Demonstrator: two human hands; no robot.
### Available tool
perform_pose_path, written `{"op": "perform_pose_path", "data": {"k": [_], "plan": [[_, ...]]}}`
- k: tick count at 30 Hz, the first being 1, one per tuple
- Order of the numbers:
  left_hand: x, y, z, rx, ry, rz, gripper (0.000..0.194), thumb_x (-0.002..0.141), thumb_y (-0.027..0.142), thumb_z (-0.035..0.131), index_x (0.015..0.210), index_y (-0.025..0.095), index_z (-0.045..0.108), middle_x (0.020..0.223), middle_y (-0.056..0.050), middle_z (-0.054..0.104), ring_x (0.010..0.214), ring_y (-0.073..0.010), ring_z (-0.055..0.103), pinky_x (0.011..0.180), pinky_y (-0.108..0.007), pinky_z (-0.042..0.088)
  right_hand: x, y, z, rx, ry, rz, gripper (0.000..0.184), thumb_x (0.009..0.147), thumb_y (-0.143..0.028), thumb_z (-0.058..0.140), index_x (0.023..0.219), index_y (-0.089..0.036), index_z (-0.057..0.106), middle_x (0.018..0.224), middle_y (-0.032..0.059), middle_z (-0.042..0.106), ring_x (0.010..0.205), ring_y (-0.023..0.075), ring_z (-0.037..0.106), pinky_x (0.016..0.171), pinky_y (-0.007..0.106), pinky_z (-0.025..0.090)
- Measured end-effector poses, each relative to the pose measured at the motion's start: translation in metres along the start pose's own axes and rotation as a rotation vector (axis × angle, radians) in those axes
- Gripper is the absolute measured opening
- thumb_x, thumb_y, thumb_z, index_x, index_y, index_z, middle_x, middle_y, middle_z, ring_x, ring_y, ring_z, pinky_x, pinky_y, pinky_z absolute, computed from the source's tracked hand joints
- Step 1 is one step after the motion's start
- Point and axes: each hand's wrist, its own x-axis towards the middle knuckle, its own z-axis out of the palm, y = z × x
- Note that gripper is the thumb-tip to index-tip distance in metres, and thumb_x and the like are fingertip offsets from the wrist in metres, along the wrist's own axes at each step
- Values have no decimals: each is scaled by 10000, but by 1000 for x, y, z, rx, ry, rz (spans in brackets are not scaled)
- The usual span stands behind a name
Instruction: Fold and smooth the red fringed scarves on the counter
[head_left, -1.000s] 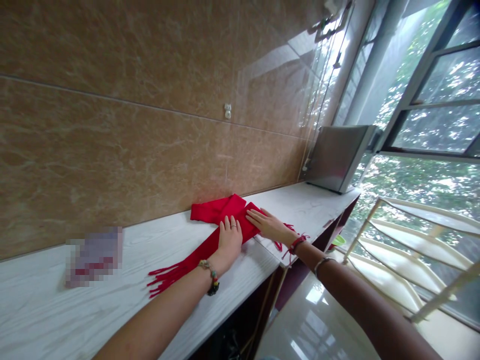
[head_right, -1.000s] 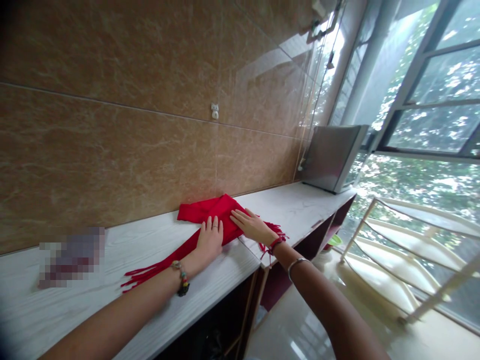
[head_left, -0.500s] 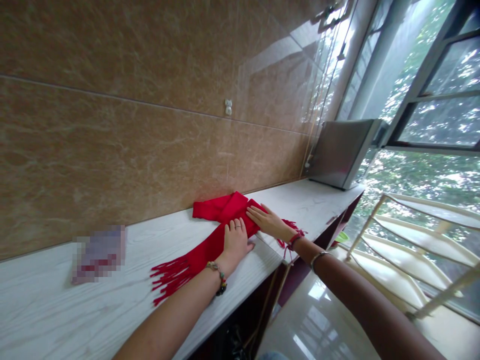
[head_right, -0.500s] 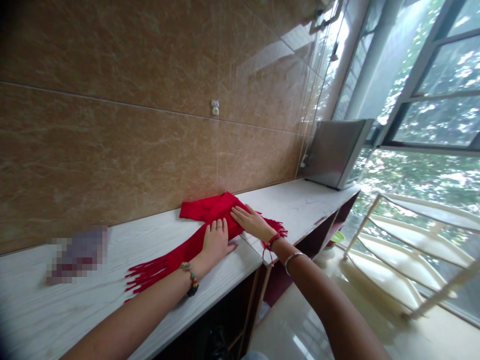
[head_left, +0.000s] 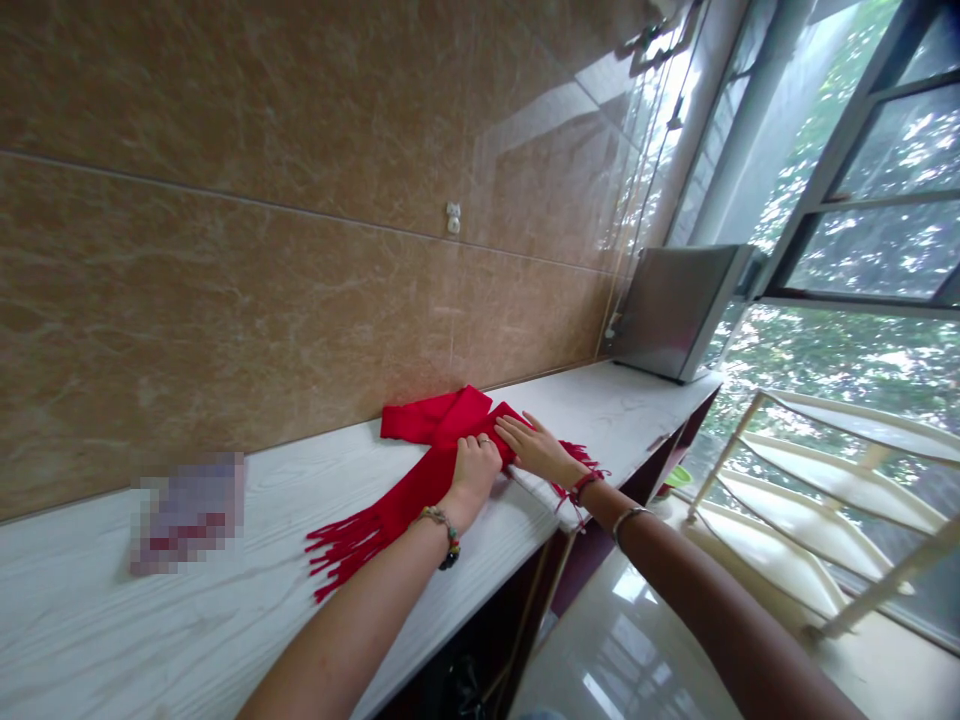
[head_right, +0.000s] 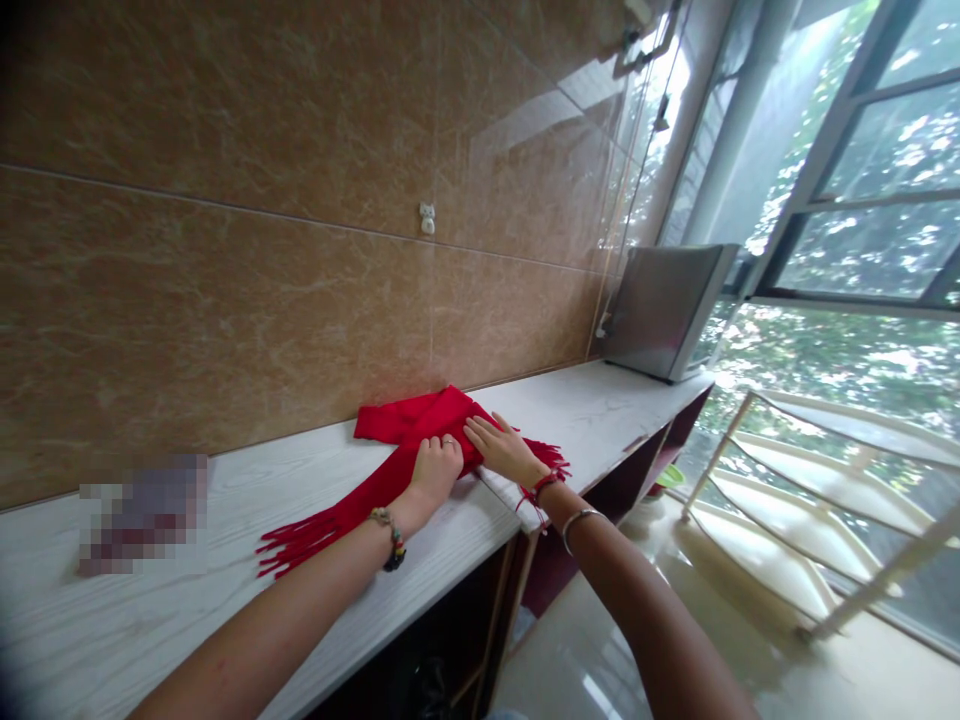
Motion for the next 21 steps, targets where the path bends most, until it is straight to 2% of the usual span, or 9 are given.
{"op": "perform_pose_path", "data": {"k": [5,9,15,21], "plan": [[-11,-22,-20,47,-12,67,310,813,0,330,1016,16,564,977,-212,585,859,-259,569,682,-357,398,11,-12,-14,51,38,-5,517,713,-141,478,1225,-75,440,1261,153,480,1202,237,384,1027,441,235],[-38,-48,-43,91,-23,92,309,808,8,335,1018,12,562,957,-207,594,845,-261,574,672,-358,397,32,-41,-33,93,62,-47,483,711,-180,500,1178,-61,478,1197,159,526,1151,250,428,1011,420,269],[-109,-101,-77,256,-99,76,326,789,22,357,1034,53,569,956,-186,606,814,-253,581,674,-361,402,74,-115,-58,216,108,-116,490,723,-214,527,1188,-78,456,1181,160,526,1110,258,448,982,422,307],[-188,-151,-102,381,-209,-27,376,764,17,377,1088,62,561,1026,-193,595,860,-276,571,720,-383,398,120,-197,-61,403,129,-178,526,761,-278,552,1238,-107,410,1264,158,465,1181,262,385,941,414,357]]}}
